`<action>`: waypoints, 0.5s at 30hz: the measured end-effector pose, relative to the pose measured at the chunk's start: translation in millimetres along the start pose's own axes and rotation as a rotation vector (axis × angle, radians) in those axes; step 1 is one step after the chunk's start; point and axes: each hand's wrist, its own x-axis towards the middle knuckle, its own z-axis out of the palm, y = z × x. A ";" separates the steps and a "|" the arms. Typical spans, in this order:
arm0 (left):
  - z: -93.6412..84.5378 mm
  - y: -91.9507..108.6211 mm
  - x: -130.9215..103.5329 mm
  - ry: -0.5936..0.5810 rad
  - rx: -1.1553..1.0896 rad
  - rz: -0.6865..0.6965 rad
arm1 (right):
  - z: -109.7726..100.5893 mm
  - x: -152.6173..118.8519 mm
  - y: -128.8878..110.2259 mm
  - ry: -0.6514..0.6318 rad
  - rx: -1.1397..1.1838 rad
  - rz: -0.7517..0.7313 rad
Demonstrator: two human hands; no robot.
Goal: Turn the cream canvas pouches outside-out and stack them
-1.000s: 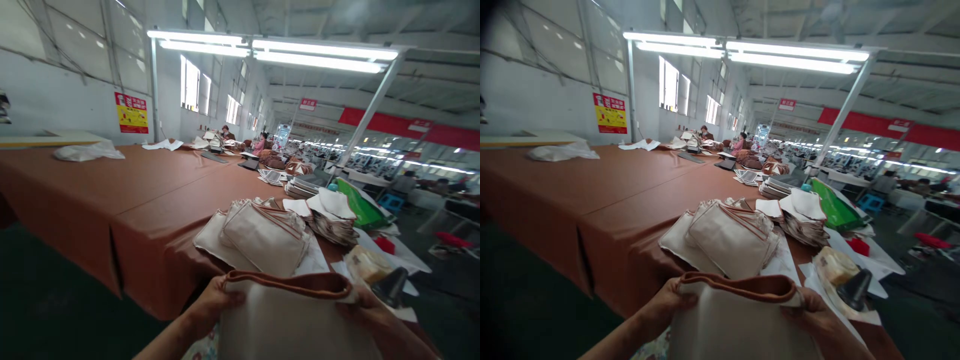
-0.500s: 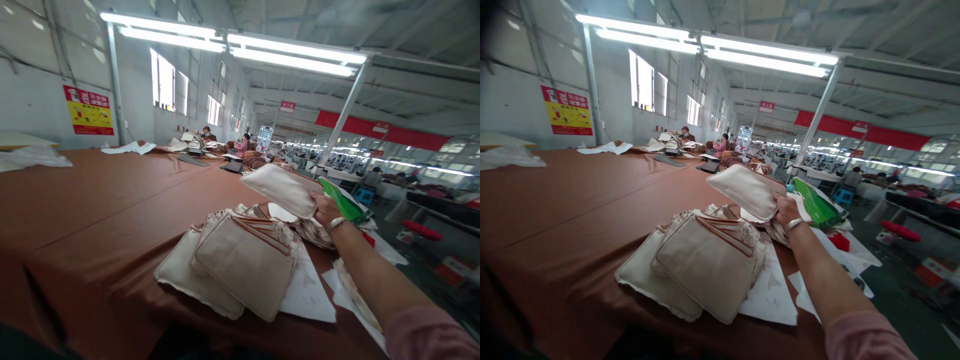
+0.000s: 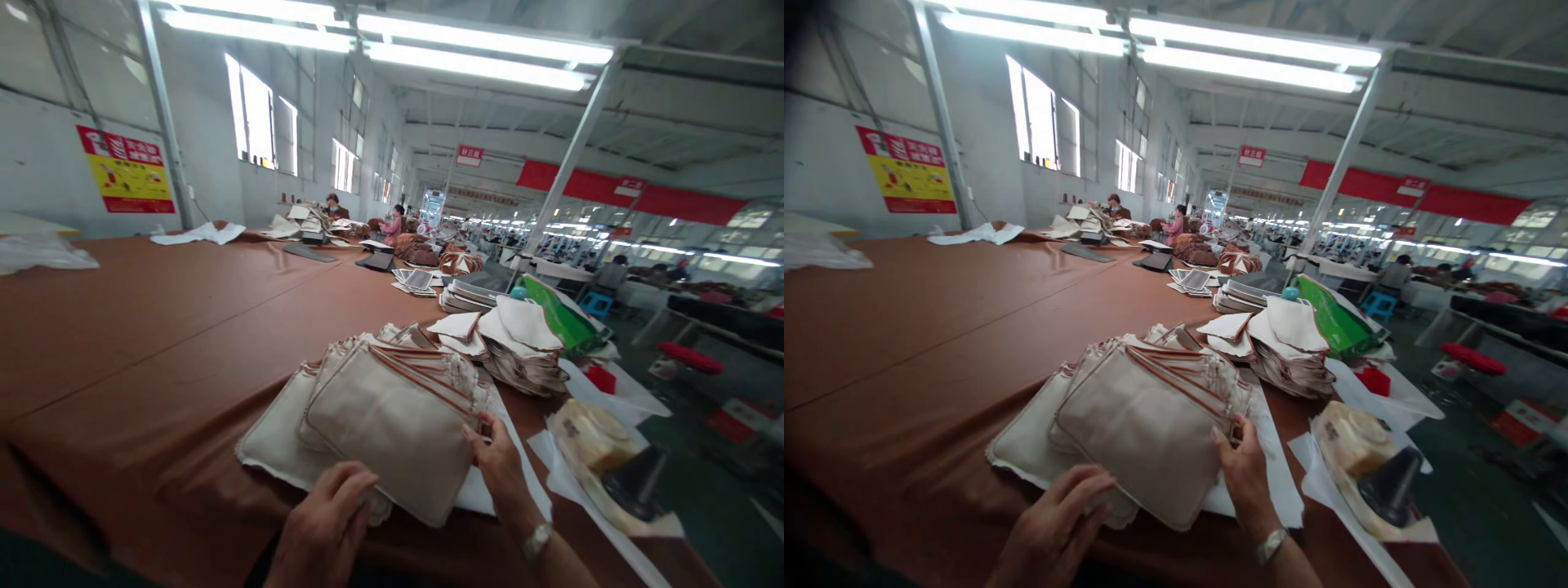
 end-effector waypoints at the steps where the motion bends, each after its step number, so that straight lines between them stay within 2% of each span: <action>1: 3.3 18.9 28.0 -0.024 0.049 0.069 | 1.3 -7.4 2.6 0.028 -0.009 -0.002; 4: 24.6 57.3 100.5 -0.135 0.207 0.256 | 3.1 -20.0 1.8 0.090 -0.043 -0.039; 6: 41.0 67.1 133.2 -0.317 0.314 0.356 | 1.3 -23.2 -2.8 0.091 -0.066 -0.075; 7: 47.9 68.4 144.3 -0.367 0.336 0.380 | -0.6 -23.6 -5.3 0.076 -0.074 -0.088; 9: 58.0 67.6 157.1 -0.422 0.366 0.408 | -5.3 -21.4 -9.6 0.026 -0.083 -0.099; 11: 63.2 66.6 159.9 -0.421 0.385 0.419 | -9.6 -13.6 -12.0 -0.034 -0.094 -0.092; 15: 59.0 75.2 143.6 -0.412 0.410 0.461 | -6.6 18.1 -9.0 -0.177 -0.150 -0.033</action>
